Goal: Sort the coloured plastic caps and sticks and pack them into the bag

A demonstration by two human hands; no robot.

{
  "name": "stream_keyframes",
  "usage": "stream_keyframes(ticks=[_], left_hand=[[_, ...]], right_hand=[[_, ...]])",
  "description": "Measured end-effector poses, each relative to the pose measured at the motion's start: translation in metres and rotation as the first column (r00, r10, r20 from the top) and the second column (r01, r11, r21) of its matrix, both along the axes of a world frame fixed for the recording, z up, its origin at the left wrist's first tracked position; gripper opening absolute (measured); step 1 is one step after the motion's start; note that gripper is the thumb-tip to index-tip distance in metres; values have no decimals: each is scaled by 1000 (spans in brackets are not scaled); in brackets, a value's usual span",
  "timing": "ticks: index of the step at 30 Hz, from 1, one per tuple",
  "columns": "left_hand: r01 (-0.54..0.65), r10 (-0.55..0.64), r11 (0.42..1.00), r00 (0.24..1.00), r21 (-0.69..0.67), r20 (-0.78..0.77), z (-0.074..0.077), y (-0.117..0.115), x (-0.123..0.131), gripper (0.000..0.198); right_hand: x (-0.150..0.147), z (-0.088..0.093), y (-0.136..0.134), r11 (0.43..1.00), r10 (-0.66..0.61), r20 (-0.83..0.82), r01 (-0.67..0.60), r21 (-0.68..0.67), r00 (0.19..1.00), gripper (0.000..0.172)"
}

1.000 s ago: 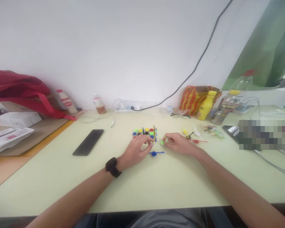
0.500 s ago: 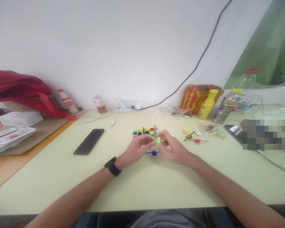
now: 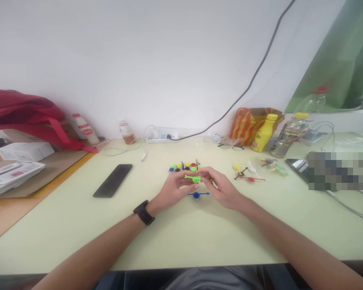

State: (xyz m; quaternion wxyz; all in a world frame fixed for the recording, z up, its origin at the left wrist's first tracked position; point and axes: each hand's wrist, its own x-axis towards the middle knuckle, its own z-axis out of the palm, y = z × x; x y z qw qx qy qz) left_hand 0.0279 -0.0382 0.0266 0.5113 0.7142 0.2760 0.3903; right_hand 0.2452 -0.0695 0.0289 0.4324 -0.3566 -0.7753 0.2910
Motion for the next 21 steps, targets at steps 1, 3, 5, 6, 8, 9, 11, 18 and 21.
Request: stream_keyframes(ticks=[1, 3, 5, 6, 8, 9, 11, 18, 21], left_hand=[[-6, 6, 1000, 1000, 27, 1, 0, 0, 0, 35], [-27, 28, 996, 1000, 83, -5, -1, 1, 0, 32], [-52, 54, 990, 998, 134, -14, -3, 2, 0, 30], [-60, 64, 986, 998, 155, -19, -4, 3, 0, 28], [-61, 70, 980, 997, 189, -40, -6, 3, -1, 26], [-57, 69, 978, 996, 202, -52, -6, 3, -1, 26], [-50, 68, 972, 995, 229, -75, -7, 3, -2, 27], [-10, 36, 958, 996, 286, -85, -3, 1, -3, 28], [30, -8, 965, 996, 259, -85, 0, 0, -3, 30]], right_hand=[[0, -1, -1, 1000, 5, 4, -5, -7, 1000, 22], [-1, -4, -1, 1000, -4, 17, 4, -8, 1000, 21], [-1, -7, -1, 1000, -21, 26, 20, 5, 999, 19], [-2, -8, 0, 1000, -26, 28, 25, 11, 999, 17], [-2, -9, 1, 999, -28, 34, 27, 25, 999, 16], [-2, -9, 1, 999, -24, 39, 23, 31, 999, 15], [-1, -9, 2, 999, -13, 53, 11, 37, 998, 14], [4, -11, 4, 1000, 12, 18, -12, -14, 1000, 12], [4, -12, 4, 1000, 23, 13, -23, -16, 1000, 8]])
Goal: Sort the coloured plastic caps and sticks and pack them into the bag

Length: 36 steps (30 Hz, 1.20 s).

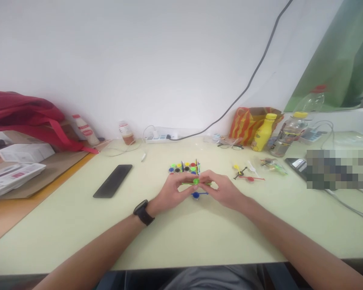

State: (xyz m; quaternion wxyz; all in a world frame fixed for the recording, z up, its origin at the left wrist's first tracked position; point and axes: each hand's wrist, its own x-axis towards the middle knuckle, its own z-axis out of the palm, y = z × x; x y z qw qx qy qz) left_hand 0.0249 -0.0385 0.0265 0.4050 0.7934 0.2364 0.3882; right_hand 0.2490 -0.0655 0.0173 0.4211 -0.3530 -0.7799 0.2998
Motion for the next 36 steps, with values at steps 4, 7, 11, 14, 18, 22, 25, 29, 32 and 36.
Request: stream_keyframes(ticks=[4, 7, 11, 14, 18, 22, 25, 29, 32, 36], left_hand=[[-11, 11, 999, 1000, 33, 1, -1, 2, -1, 28], [-49, 51, 996, 999, 76, -20, -3, 4, -3, 28], [-114, 127, 976, 990, 184, -56, -5, 7, -5, 26], [-134, 159, 953, 985, 270, -72, -4, 6, -6, 25], [-121, 158, 915, 985, 385, -68, -4, 4, -6, 25], [-129, 164, 895, 985, 428, -46, -6, 3, -6, 25], [-161, 196, 900, 979, 406, -47, -7, 4, -6, 20], [-169, 202, 910, 978, 380, -50, -6, 3, -6, 17], [-142, 163, 932, 986, 334, -38, -2, 1, -5, 16], [-46, 51, 989, 998, 144, -29, 2, -1, -1, 17]], right_hand=[[1, 3, 0, 997, -77, 70, 76, 26, 995, 13], [4, 7, 1, 987, -162, 102, 163, 3, 981, 22], [7, 12, 4, 990, -56, -8, 55, -129, 998, 21], [7, 15, 6, 976, -15, -108, -9, -219, 994, 24], [4, 18, 6, 946, 14, -211, -82, -314, 977, 29], [3, 17, 6, 935, 32, -248, -117, -335, 968, 30], [2, 14, 6, 940, 33, -253, -116, -321, 967, 30], [2, 13, 6, 940, 31, -260, -117, -319, 965, 33], [2, 15, 7, 941, 14, -286, -109, -320, 958, 34], [3, 17, 8, 941, -9, -336, -105, -321, 942, 31]])
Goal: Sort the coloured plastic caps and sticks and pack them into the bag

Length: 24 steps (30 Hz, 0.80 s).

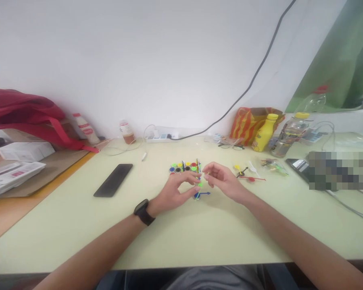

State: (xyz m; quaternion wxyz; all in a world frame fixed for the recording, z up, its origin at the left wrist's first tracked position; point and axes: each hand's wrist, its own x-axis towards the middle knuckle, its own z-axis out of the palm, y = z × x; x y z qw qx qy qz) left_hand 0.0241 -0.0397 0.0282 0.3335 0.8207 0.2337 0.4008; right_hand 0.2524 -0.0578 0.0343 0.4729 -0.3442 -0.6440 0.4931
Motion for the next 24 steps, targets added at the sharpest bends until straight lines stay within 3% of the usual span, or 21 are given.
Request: stream_keyframes(ticks=[3, 9, 16, 21, 24], left_hand=[[47, -44, 990, 999, -134, 25, -2, 0, 2, 23], [15, 16, 956, 995, -292, 103, -7, 4, 3, 27], [19, 39, 955, 981, -298, 188, -4, 9, 3, 27], [2, 74, 951, 970, -308, 233, -7, 9, 5, 38], [1, 103, 928, 960, -372, 261, -7, 9, 5, 34]], right_hand=[[2, -1, 1, 1000, -22, -15, 22, -11, 1000, 30], [0, -8, 4, 995, -100, -6, 100, 20, 995, 37], [0, -8, -1, 977, -130, 197, 92, 191, 972, 33], [-1, -7, -4, 963, -136, 232, 74, 258, 963, 40], [0, -6, -6, 949, -153, 220, 81, 303, 964, 44]])
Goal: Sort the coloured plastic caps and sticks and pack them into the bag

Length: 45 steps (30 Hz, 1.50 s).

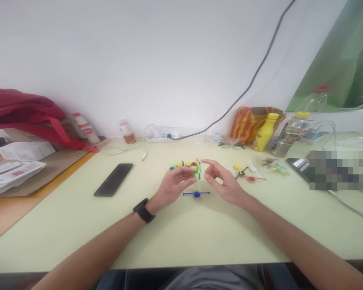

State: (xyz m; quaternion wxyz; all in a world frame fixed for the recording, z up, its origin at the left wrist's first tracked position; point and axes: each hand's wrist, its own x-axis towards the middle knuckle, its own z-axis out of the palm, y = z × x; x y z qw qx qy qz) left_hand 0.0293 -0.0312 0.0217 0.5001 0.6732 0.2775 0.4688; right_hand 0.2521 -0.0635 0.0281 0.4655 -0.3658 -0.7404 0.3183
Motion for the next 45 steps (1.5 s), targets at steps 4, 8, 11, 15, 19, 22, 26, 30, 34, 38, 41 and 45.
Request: stream_keyframes(ticks=[4, 8, 11, 15, 19, 22, 26, 30, 34, 38, 41, 45], left_hand=[[-24, 24, 995, 1000, -93, 4, 5, -1, 0, 33], [-28, 27, 990, 1000, -137, -6, 9, -2, -2, 34], [-20, 20, 989, 1000, -146, 2, 9, -2, -2, 35], [3, 0, 987, 1000, -158, 21, 7, -2, -2, 35], [-1, 7, 985, 999, -174, 34, 7, -2, -2, 34], [-19, 25, 986, 999, -164, 37, 8, -3, -1, 33], [-13, 19, 986, 999, -164, 32, 9, -3, -1, 33], [-1, 6, 989, 999, -147, 33, 7, -3, -1, 33], [14, -10, 990, 1000, -142, 29, 5, -5, -1, 32], [18, -15, 989, 1000, -148, 21, 6, -6, -1, 32], [7, -4, 990, 1000, -143, 19, 7, -5, -2, 33], [6, -5, 988, 1000, -152, 12, 8, -5, -2, 34]], right_hand=[[1, -1, -2, 996, -36, 10, 35, 87, 999, 48], [4, -4, -4, 984, -82, 46, 73, 163, 996, 55], [5, -5, -4, 981, -80, 64, 68, 182, 995, 60], [2, -5, -5, 989, -60, 59, 51, 136, 996, 61], [1, -3, -4, 999, -36, 41, 35, 26, 999, 39], [3, -1, 0, 993, 25, -9, -26, -113, 1000, 66], [3, 2, 2, 990, 14, -123, -31, -136, 992, 55], [-4, 2, -1, 979, 66, -240, -109, -170, 968, 32], [-9, 0, -3, 970, 95, -262, -148, -193, 961, 32], [-9, -1, -4, 983, 73, -206, -105, -152, 976, 26], [-8, -2, -5, 998, 26, -138, -33, -47, 990, 30], [-8, -5, -7, 999, -25, -149, 30, 32, 989, 61]])
